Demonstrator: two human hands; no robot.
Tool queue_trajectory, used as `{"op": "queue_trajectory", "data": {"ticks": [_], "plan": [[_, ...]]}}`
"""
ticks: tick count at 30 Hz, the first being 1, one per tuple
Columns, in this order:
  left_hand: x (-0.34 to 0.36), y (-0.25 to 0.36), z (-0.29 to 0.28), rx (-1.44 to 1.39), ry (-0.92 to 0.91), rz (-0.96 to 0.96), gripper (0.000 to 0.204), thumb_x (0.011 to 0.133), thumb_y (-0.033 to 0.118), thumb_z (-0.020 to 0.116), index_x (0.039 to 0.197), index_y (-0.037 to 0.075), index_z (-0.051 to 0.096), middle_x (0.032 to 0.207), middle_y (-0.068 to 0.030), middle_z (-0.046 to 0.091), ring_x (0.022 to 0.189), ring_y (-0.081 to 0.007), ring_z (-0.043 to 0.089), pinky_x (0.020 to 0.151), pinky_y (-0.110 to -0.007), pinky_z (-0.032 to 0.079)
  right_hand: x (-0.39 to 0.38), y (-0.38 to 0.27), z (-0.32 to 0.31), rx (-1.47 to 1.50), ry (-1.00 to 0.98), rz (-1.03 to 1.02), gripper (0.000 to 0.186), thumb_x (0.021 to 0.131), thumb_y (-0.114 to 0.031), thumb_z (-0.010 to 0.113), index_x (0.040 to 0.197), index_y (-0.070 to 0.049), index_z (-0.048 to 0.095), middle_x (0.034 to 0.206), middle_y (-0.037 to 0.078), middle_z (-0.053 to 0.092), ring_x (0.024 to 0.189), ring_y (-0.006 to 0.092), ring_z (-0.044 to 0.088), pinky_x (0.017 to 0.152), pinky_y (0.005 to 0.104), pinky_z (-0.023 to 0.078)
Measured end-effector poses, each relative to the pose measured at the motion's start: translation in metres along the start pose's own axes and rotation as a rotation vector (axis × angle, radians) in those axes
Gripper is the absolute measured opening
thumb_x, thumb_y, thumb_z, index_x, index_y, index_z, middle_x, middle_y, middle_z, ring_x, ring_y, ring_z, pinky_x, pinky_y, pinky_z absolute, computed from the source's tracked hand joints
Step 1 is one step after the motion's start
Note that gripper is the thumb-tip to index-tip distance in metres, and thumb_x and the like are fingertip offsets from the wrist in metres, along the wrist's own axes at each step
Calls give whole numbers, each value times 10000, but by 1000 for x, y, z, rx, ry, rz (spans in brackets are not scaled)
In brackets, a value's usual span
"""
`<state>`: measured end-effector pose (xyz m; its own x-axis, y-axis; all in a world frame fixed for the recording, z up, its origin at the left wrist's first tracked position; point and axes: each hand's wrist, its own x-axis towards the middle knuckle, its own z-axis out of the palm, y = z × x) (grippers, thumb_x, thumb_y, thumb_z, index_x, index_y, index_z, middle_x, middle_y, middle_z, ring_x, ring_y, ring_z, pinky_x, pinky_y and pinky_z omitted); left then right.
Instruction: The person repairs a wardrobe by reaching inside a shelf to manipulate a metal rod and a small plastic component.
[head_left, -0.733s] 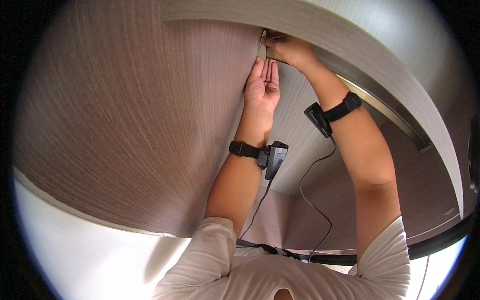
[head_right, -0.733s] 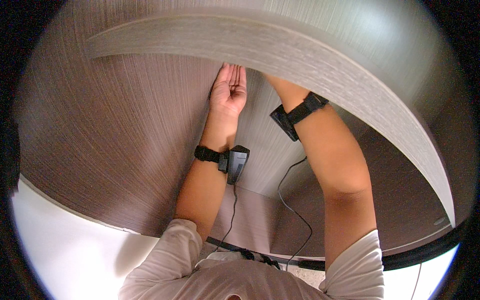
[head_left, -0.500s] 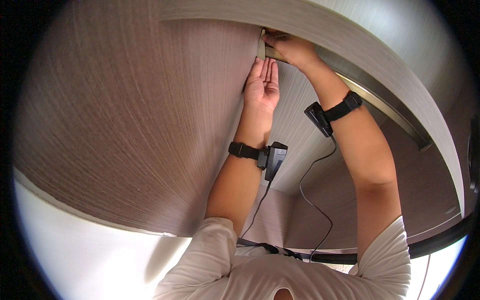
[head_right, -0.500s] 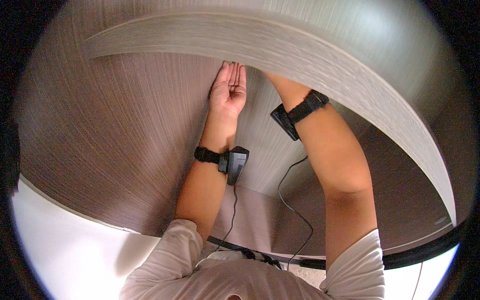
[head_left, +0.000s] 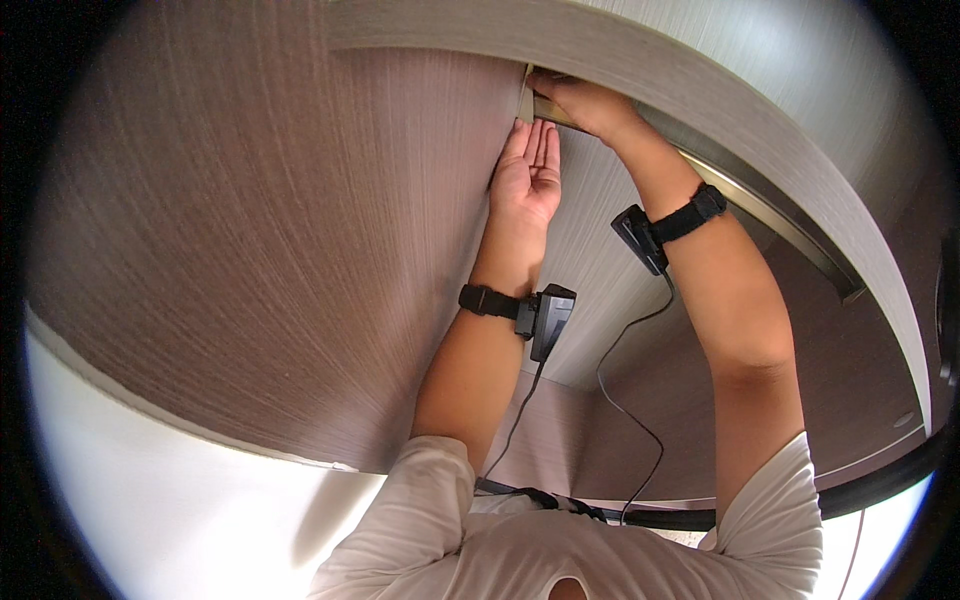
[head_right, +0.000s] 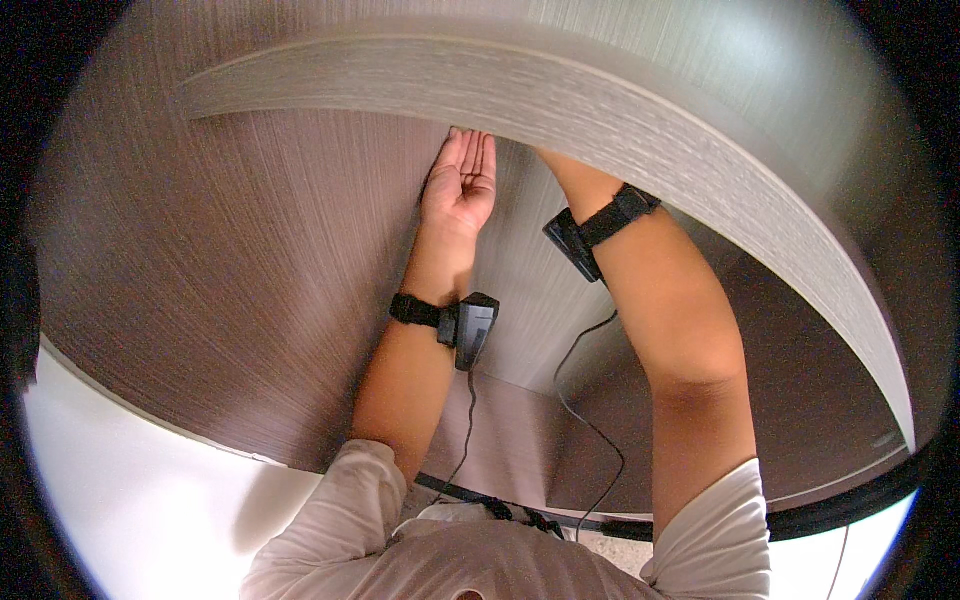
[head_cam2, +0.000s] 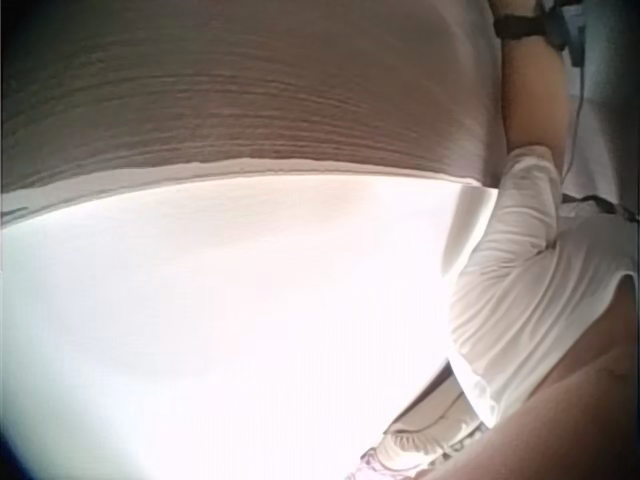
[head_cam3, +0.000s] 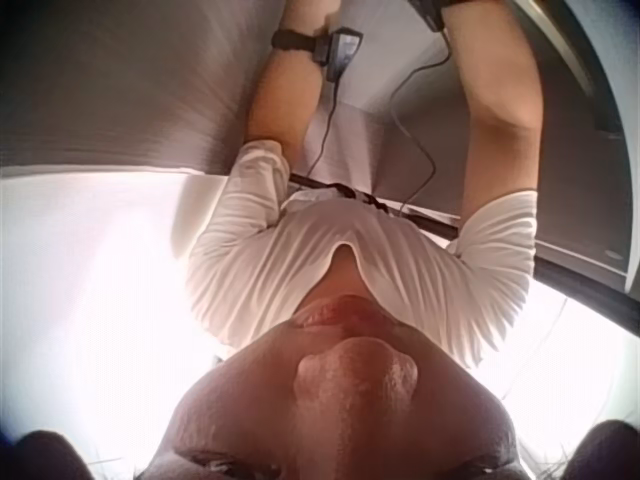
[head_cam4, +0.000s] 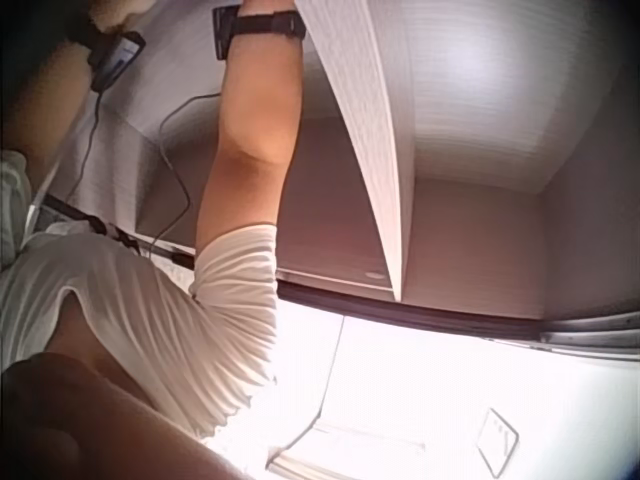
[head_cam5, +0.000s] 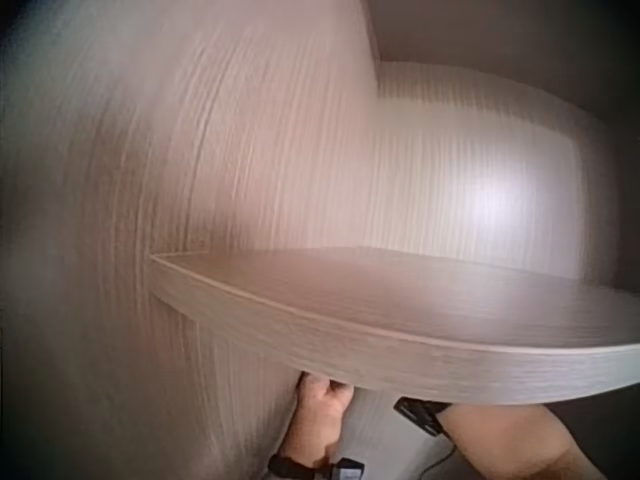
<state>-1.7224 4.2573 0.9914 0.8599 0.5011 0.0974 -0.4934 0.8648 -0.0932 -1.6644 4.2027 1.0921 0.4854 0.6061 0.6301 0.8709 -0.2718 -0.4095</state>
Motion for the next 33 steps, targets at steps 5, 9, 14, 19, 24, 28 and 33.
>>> {"op": "queue_trajectory", "data": {"ticks": [5,9,14,19,24,28,33], "plan": [[-1,2,1,-34,22,-13,267,853,70,624,1078,-48,543,1137,-128,567,1077,-237,552,946,-366,498,0,-1,-2,-57,-8,-61,430,805,-373,644,1085,-48,624,1058,133,647,970,241,588,860,306,432],[-2,2,2,-36,10,-17,264,851,67,626,1075,-46,544,1123,-127,575,1071,-237,555,945,-360,499,1,5,-5,-20,-64,-54,438,810,-382,638,1095,-50,621,1056,133,650,977,245,589,861,311,433],[0,1,1,-14,-9,0,266,848,80,633,1074,-26,541,1134,-130,566,1072,-236,553,943,-347,498,4,8,0,-46,-18,-41,452,818,-409,625,1099,-55,623,1082,135,641,991,259,585,873,321,427],[3,3,-2,-4,-21,7,259,868,92,606,1089,-24,539,1139,-120,569,1077,-223,551,963,-345,479,-1,-3,-2,-49,-7,-39,459,817,-424,622,1094,-58,626,1093,134,634,993,267,581,878,328,423],[-1,-1,2,-24,22,-9,287,880,84,588,1120,-60,524,1183,-133,559,1119,-228,536,976,-355,470,3,6,-5,-63,13,-155,376,821,-346,645,1041,-42,637,1022,112,653,953,235,594,854,307,436],[1,5,-2,-43,10,2,276,865,71,607,1089,-69,527,1157,-156,564,1083,-248,557,947,-360,495,0,-4,1,98,16,-93,303,803,-261,680,988,-24,641,971,94,660,905,196,605,828,284,446],[-1,4,-3,-48,-3,27,259,871,61,593,1081,-74,526,1132,-160,576,1057,-256,572,944,-363,500,6,6,3,26,21,-151,268,793,-223,700,948,-15,634,909,62,660,832,155,607,793,266,461]]}}
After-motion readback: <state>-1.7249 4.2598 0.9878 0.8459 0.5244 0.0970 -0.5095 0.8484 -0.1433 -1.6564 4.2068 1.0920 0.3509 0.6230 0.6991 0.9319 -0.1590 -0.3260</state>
